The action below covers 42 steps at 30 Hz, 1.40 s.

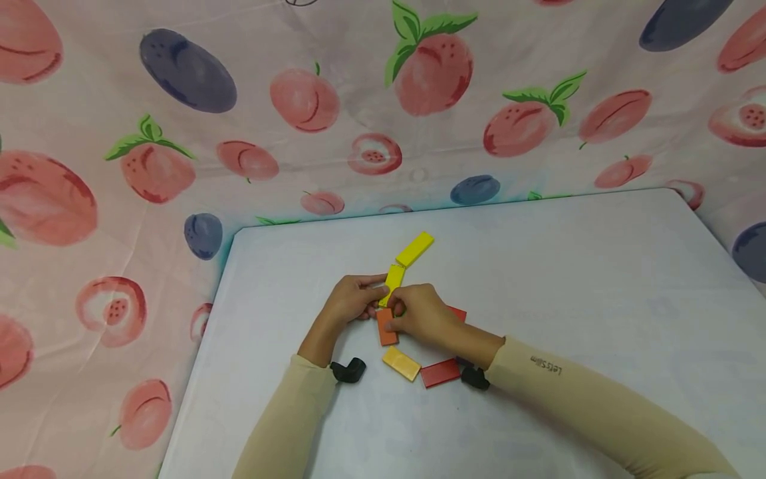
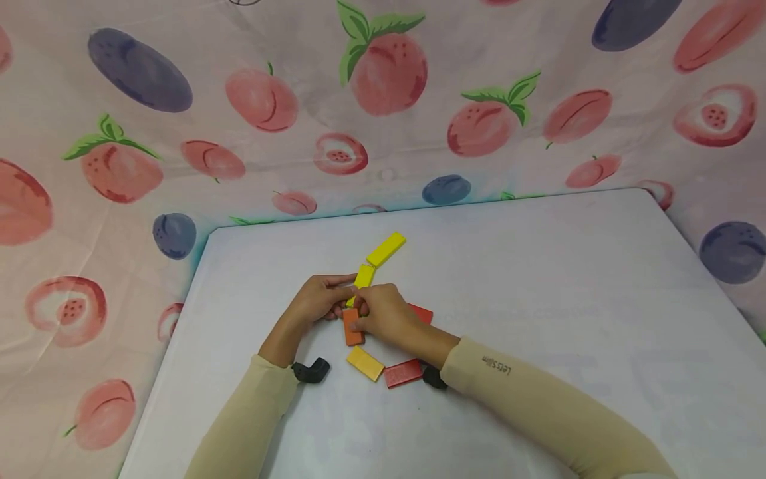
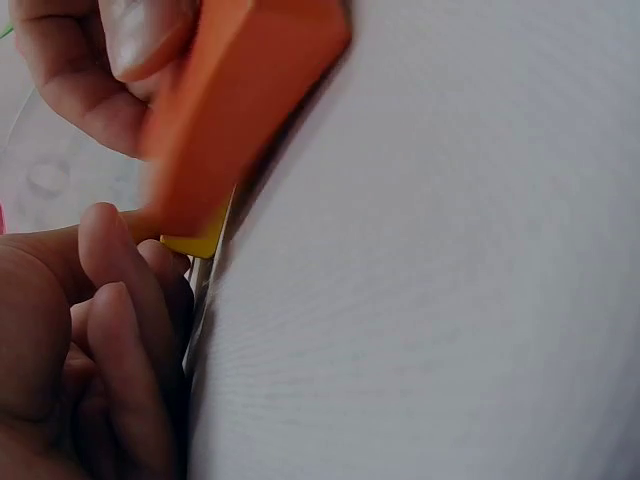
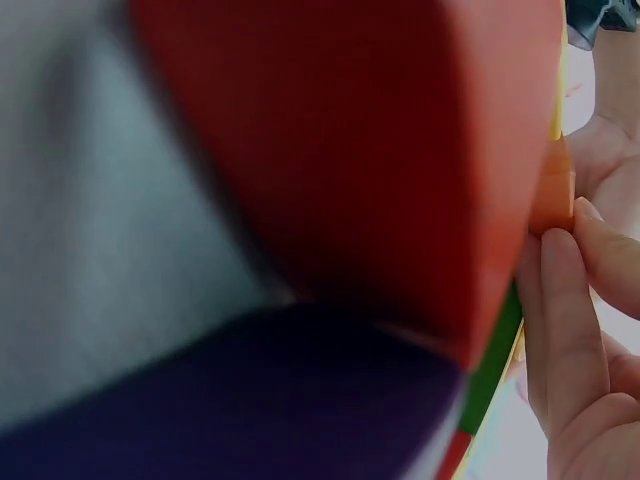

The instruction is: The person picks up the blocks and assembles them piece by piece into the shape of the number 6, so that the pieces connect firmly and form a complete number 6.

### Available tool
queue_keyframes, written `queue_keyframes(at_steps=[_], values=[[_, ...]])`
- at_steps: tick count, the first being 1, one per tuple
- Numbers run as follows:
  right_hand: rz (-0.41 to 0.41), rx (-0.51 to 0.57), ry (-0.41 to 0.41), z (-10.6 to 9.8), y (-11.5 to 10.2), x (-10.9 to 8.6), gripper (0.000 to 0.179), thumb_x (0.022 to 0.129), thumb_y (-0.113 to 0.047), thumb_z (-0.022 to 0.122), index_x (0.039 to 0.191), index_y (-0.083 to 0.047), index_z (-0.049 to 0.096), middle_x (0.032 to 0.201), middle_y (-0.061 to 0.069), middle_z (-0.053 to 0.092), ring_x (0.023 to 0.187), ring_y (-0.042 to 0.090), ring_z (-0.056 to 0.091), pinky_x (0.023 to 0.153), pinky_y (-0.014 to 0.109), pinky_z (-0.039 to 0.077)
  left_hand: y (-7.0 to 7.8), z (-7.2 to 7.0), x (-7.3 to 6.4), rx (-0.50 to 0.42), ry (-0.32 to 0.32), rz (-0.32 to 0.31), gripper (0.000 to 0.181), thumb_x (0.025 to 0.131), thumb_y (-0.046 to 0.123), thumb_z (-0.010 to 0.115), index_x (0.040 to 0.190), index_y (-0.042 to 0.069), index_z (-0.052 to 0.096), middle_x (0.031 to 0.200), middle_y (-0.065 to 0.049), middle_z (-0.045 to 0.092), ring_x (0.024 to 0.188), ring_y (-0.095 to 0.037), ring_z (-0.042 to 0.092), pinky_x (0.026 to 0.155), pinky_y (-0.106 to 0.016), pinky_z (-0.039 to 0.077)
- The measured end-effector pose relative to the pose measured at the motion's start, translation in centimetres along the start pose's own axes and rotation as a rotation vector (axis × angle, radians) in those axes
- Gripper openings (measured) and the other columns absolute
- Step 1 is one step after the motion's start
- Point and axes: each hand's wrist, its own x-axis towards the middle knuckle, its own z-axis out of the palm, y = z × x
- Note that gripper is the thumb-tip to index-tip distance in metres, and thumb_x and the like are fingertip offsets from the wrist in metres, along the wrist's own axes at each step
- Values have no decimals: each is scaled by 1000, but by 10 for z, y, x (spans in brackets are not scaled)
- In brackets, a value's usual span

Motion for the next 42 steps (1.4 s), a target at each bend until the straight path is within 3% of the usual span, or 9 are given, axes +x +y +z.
queue_keyframes(at_steps=[7, 10, 16, 21, 36, 42], values=[[15, -10, 7, -5, 0, -5, 31, 80, -26, 89, 100, -9, 73, 71, -7, 63, 66, 11, 56, 59, 22, 46, 1, 1, -1, 9, 2, -6, 40, 95, 35, 73, 134, 29, 69, 64, -2, 61, 52, -12, 56, 51, -21, 47], [0, -42, -15, -8, 1, -12, 29, 79, -30, 89, 94, -13, 71, 66, -8, 61, 62, 10, 55, 56, 23, 44, 1, 1, 0, 10, 2, 0, 40, 95, 35, 73, 134, 30, 69, 65, -2, 62, 52, -11, 56, 52, -21, 47], [33, -175, -150, -10, 0, -28, 34, 77, -44, 88, 67, -23, 63, 58, -10, 56, 56, 9, 53, 50, 24, 38, 1, 0, -1, -3, -1, 2, 40, 95, 34, 73, 134, 29, 69, 65, -2, 61, 52, -11, 57, 52, -21, 47], [90, -242, -251, -9, -2, -35, 38, 76, -48, 88, 60, -24, 63, 54, -9, 56, 57, 11, 53, 50, 25, 37, 1, 0, -1, 1, 5, -8, 40, 95, 34, 73, 135, 28, 69, 65, -1, 60, 52, -11, 57, 52, -21, 47], [61, -194, -261, -9, 4, -36, 31, 80, -41, 87, 62, -26, 66, 58, -10, 59, 62, 10, 55, 51, 26, 40, 0, 1, -1, -5, 14, -7, 39, 95, 33, 73, 133, 29, 70, 65, -2, 61, 52, -12, 59, 51, -21, 47], [62, -151, -183, -27, 7, -26, 22, 83, -36, 85, 71, -26, 69, 62, -8, 60, 62, 11, 55, 54, 27, 42, 1, 1, -1, 4, 18, -25, 39, 94, 34, 74, 133, 30, 70, 66, -2, 61, 53, -12, 59, 51, -21, 47]])
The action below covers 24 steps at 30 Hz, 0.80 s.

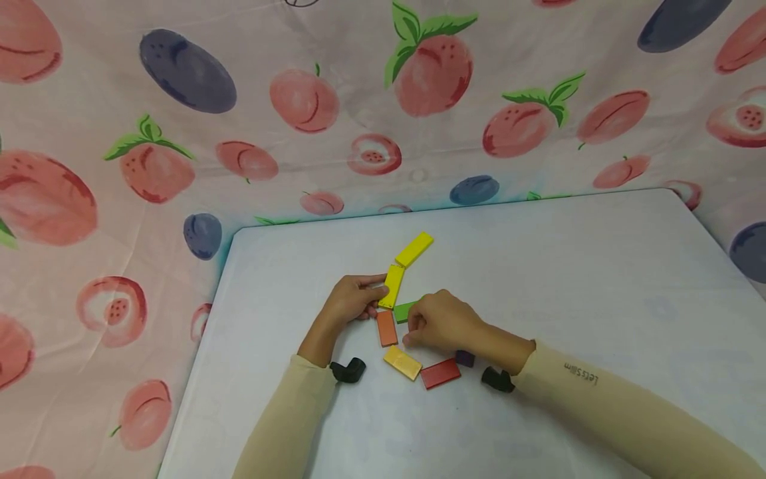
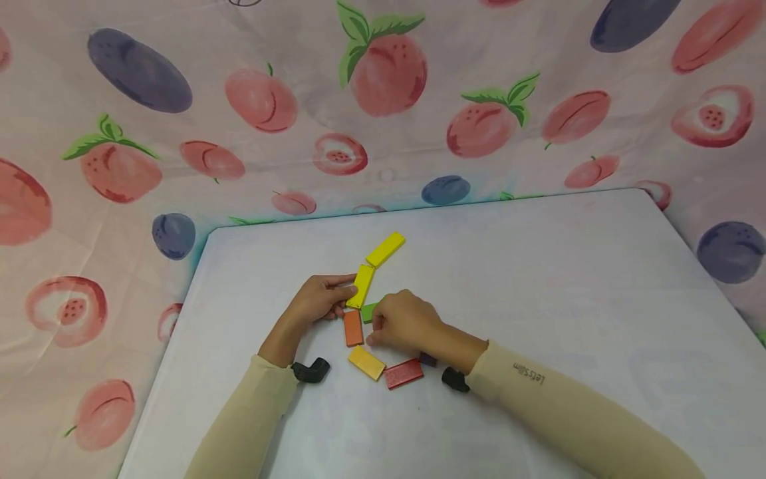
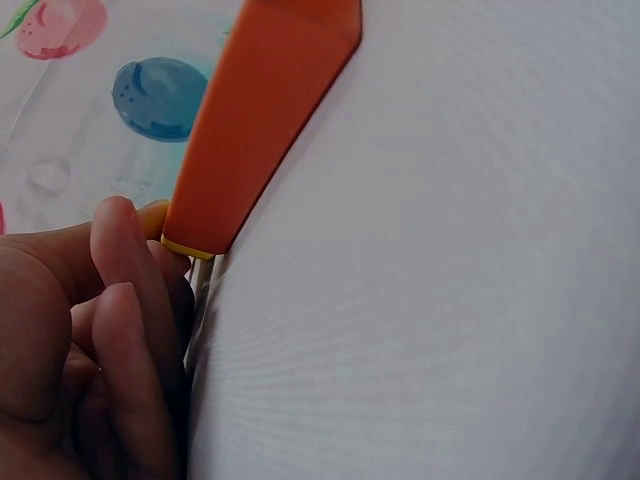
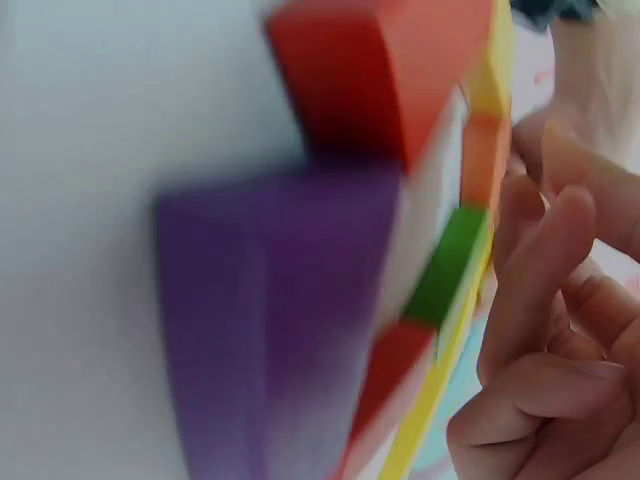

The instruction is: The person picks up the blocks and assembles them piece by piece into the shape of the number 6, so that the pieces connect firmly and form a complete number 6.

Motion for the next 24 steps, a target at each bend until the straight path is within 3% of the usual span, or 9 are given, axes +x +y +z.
queue_keyframes(at_steps=[7, 14, 24], values=[[-16, 10, 134, -26, 26, 11, 12, 85, -29, 83, 88, -21, 76, 71, -7, 64, 69, 13, 57, 61, 27, 47, 0, 0, 0, 3, 0, -13, 39, 94, 34, 74, 133, 31, 70, 67, -3, 61, 53, -13, 59, 51, -22, 47], [-33, 56, 94, -29, 38, 20, 23, 86, -29, 83, 106, -17, 79, 75, -4, 65, 70, 14, 56, 62, 27, 46, 1, 0, 0, 23, 9, -12, 39, 94, 35, 74, 133, 32, 70, 68, -4, 61, 53, -14, 59, 52, -22, 48], [-34, 64, 71, -18, 45, 28, 21, 84, -29, 85, 102, -19, 78, 71, -4, 62, 67, 14, 53, 61, 27, 43, 1, 1, 1, 29, 6, -3, 40, 95, 35, 74, 134, 31, 69, 68, -3, 61, 53, -14, 59, 52, -22, 48]])
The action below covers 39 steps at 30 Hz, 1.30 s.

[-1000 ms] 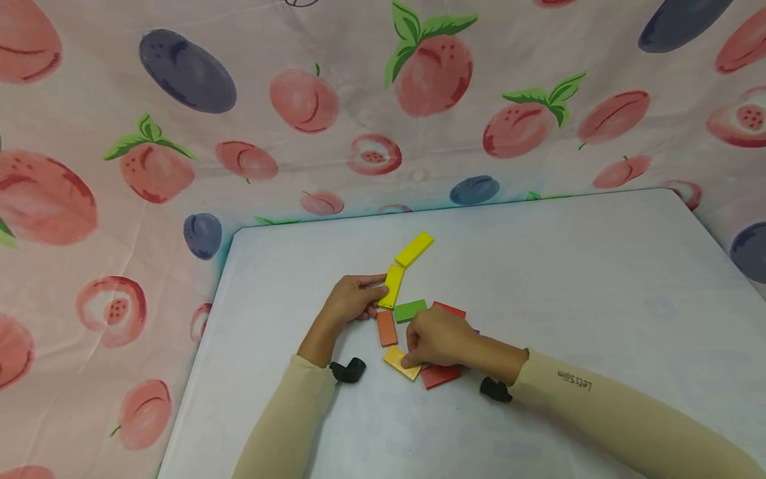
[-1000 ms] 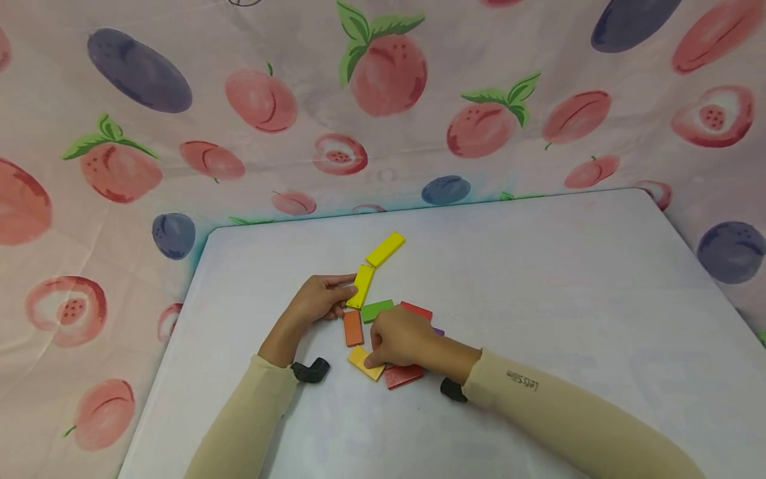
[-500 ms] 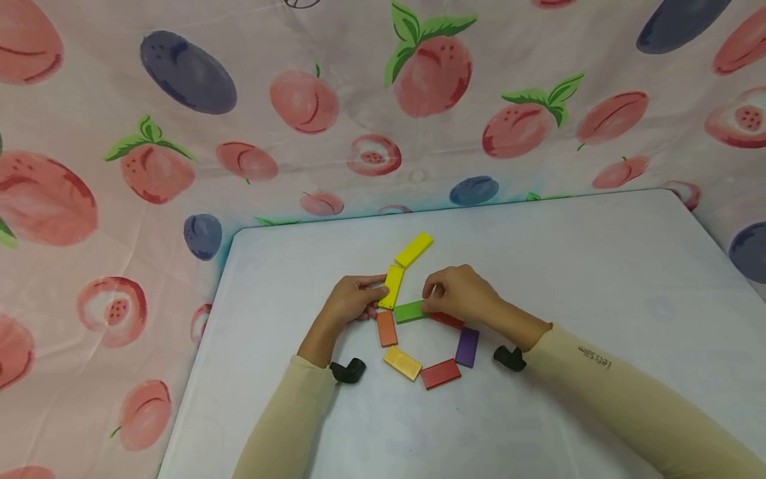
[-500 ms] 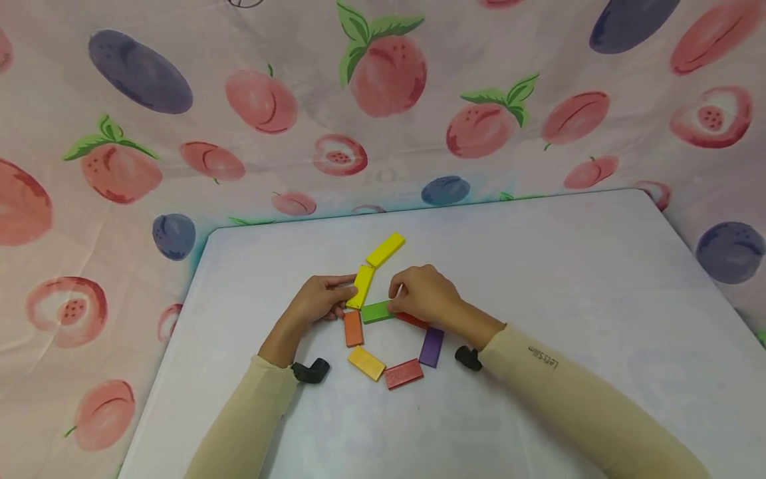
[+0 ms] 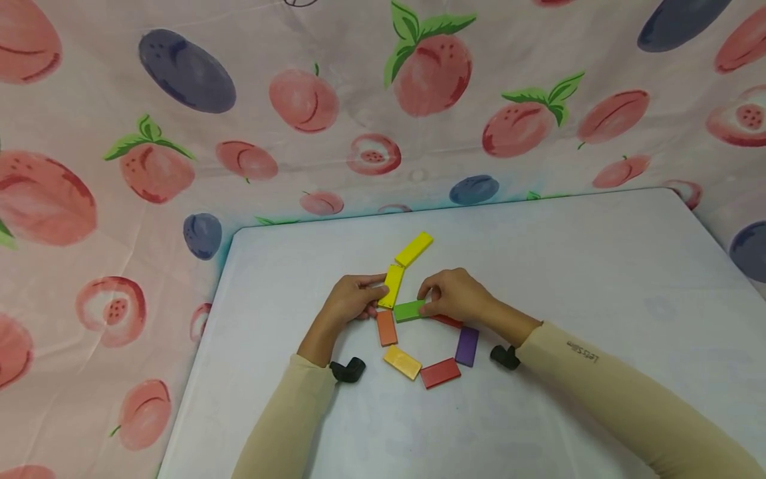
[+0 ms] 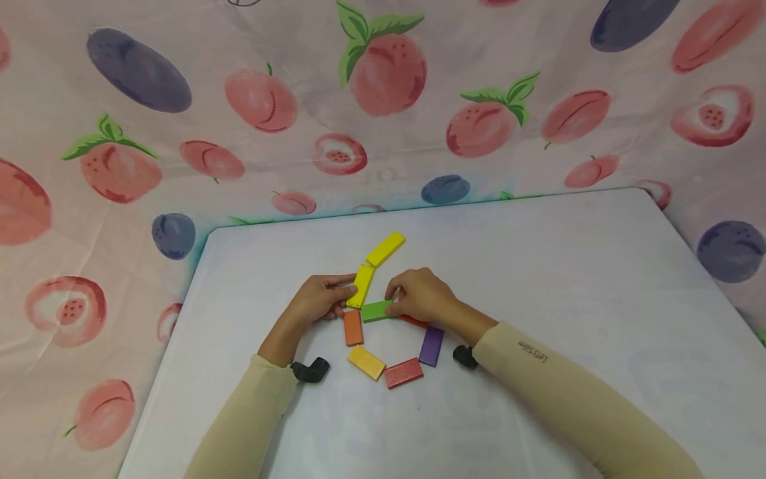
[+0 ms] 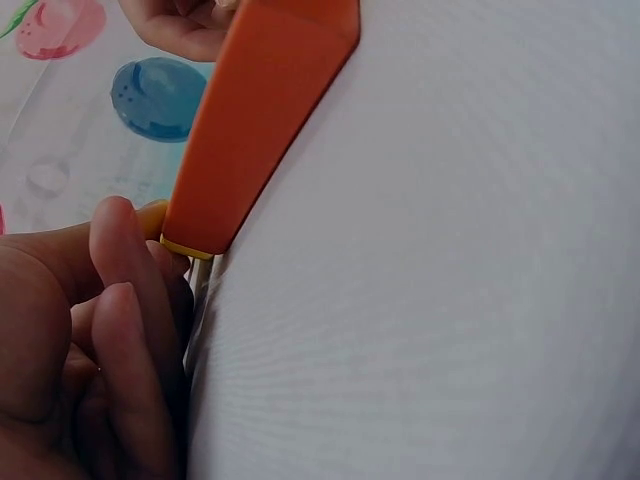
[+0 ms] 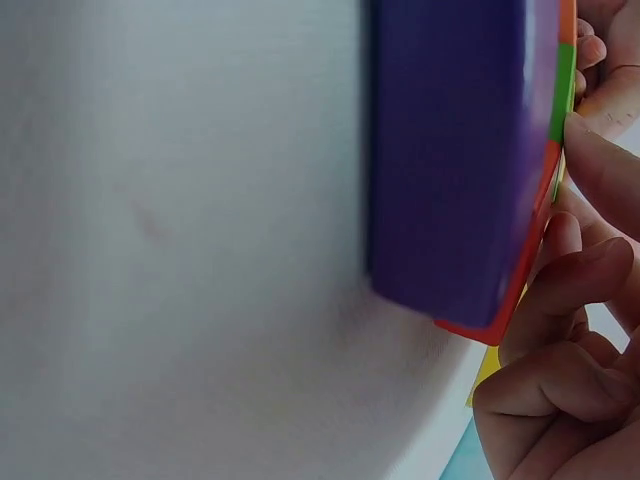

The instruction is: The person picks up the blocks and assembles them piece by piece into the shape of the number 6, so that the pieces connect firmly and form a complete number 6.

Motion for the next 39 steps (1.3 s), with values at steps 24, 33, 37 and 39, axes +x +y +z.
queue_keyframes(at_steps=[24, 33, 37, 39], values=[[67, 18, -25, -12, 15, -1, 21, 86, -33, 82, 96, -16, 76, 79, 0, 63, 73, 16, 55, 63, 28, 44, -1, -2, 0, -12, -17, 10, 39, 95, 34, 73, 134, 30, 69, 69, -3, 61, 53, -13, 60, 52, -21, 48], [46, 23, -60, -15, 25, -6, 18, 86, -31, 82, 91, -15, 76, 74, -1, 64, 68, 14, 54, 61, 27, 44, 0, -2, -1, -14, -14, 7, 39, 95, 33, 73, 134, 30, 69, 68, -3, 61, 53, -13, 58, 52, -22, 48], [49, 39, -61, -14, 25, -6, 16, 87, -30, 81, 90, -15, 76, 73, -2, 64, 68, 14, 55, 62, 27, 44, -2, -1, 0, -15, -15, 20, 39, 95, 33, 73, 134, 29, 69, 68, -3, 61, 52, -12, 59, 52, -21, 48], [58, 46, -62, -14, 25, -7, 16, 87, -30, 81, 90, -15, 76, 73, -2, 64, 69, 14, 55, 62, 27, 44, -2, -1, 0, -15, -14, 23, 39, 96, 33, 72, 134, 28, 69, 68, -3, 61, 52, -12, 59, 51, -21, 47]])
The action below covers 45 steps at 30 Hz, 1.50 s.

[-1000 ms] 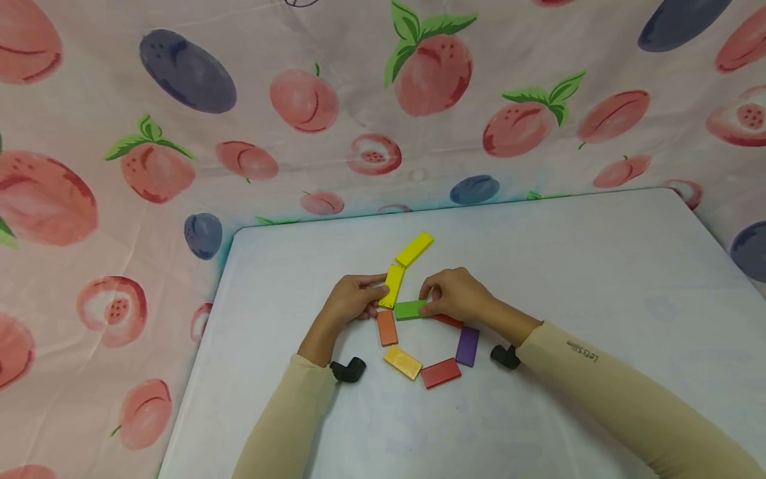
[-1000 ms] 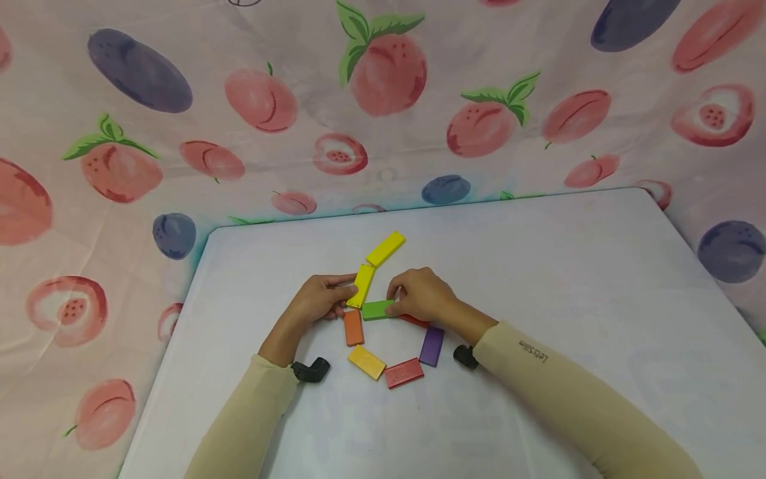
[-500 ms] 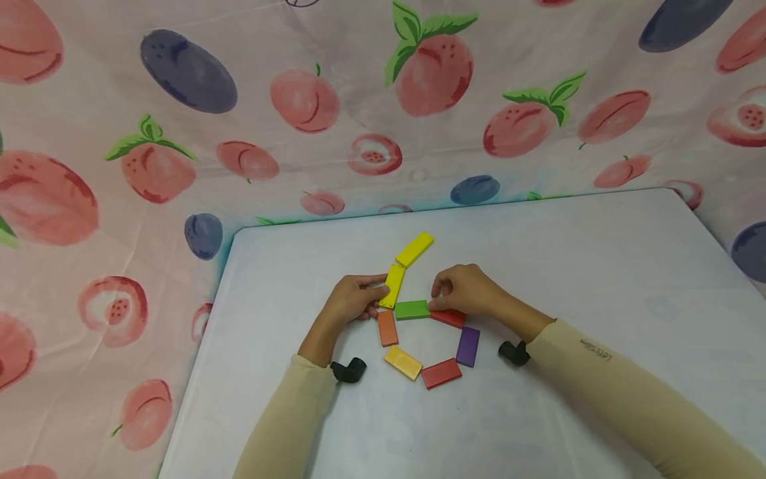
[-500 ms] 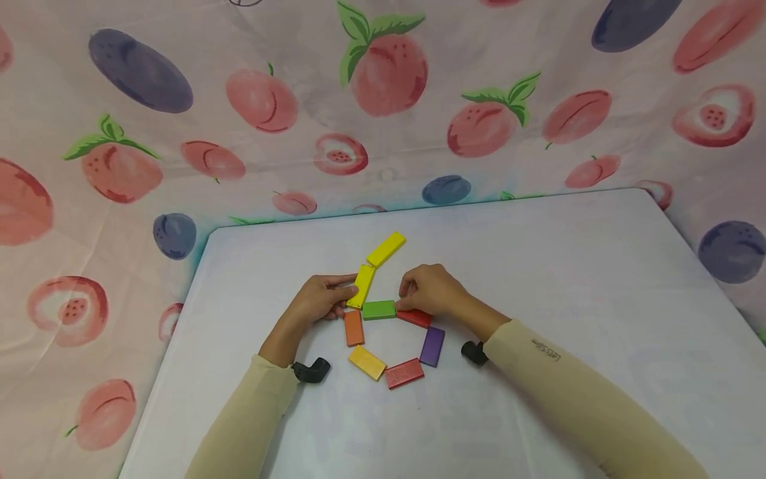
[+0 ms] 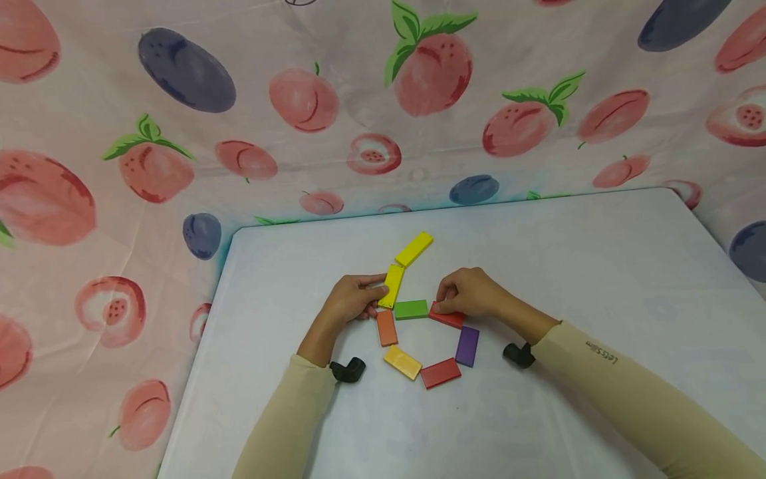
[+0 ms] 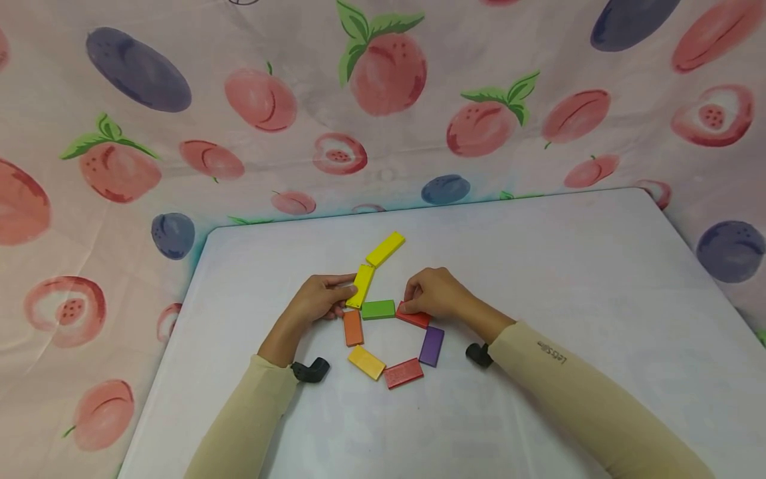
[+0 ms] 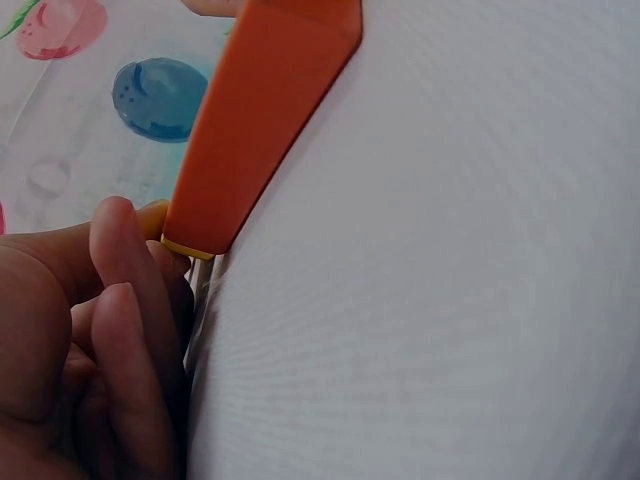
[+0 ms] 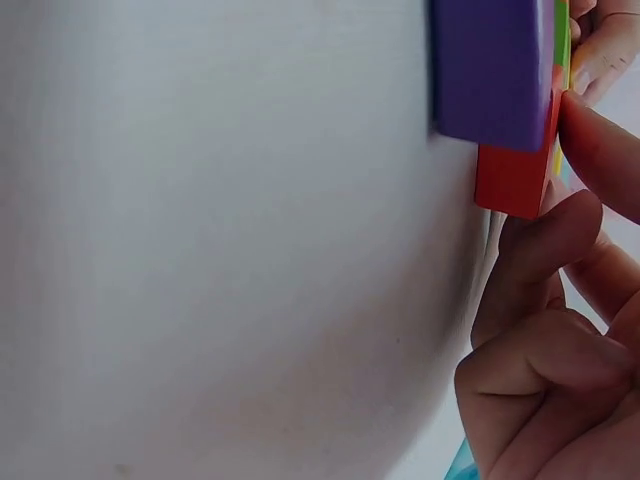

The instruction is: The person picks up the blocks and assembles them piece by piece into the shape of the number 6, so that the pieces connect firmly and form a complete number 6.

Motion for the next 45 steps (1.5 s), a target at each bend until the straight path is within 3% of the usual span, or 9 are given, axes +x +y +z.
queue_keyframes(at_steps=[7, 10, 14, 22, 31, 39, 45], values=[[71, -47, 14, -6, 0, -8, 24, 87, -39, 79, 92, -16, 74, 78, -1, 64, 75, 17, 56, 64, 27, 45, 0, 0, 0, -2, 0, -4, 39, 95, 34, 73, 134, 29, 69, 68, -3, 61, 52, -12, 59, 51, -21, 47], [101, -81, -16, -9, 2, -16, 28, 88, -39, 78, 95, -14, 72, 78, 1, 63, 73, 17, 56, 63, 27, 45, 0, 0, 0, -6, -1, -7, 39, 95, 33, 73, 134, 29, 69, 67, -3, 61, 52, -12, 59, 51, -21, 47], [71, -94, -51, -8, 8, -27, 30, 87, -35, 80, 100, -12, 68, 75, 1, 63, 68, 16, 56, 61, 28, 45, 0, -1, -1, -4, -2, -7, 40, 95, 34, 73, 134, 29, 69, 66, -3, 61, 52, -13, 59, 52, -21, 47], [22, -55, -6, -2, 14, -34, 26, 86, -35, 82, 95, -14, 68, 72, -1, 62, 67, 15, 54, 60, 28, 44, 0, -2, -1, 8, -1, -9, 40, 95, 34, 73, 135, 31, 68, 66, -3, 61, 52, -13, 58, 52, -21, 47], [12, -112, 25, -3, 5, -30, 24, 88, -37, 79, 94, -16, 71, 76, -2, 62, 71, 15, 55, 62, 28, 45, 0, -1, 1, -4, -5, -12, 40, 95, 34, 73, 134, 30, 69, 68, -3, 61, 52, -12, 59, 52, -21, 48], [-35, -233, 80, 11, -23, -12, 47, 85, -44, 81, 124, -20, 73, 95, 1, 62, 84, 16, 55, 68, 28, 45, -1, -1, 1, 0, 1, -16, 40, 95, 34, 73, 135, 30, 68, 69, -3, 61, 52, -13, 59, 52, -22, 48], [-45, -240, 80, 18, -27, -5, 36, 86, -40, 82, 115, -20, 75, 93, -1, 62, 83, 15, 54, 67, 28, 43, 0, 0, 2, 5, 0, -19, 41, 95, 35, 73, 135, 31, 68, 69, -3, 60, 52, -13, 59, 52, -21, 48]])
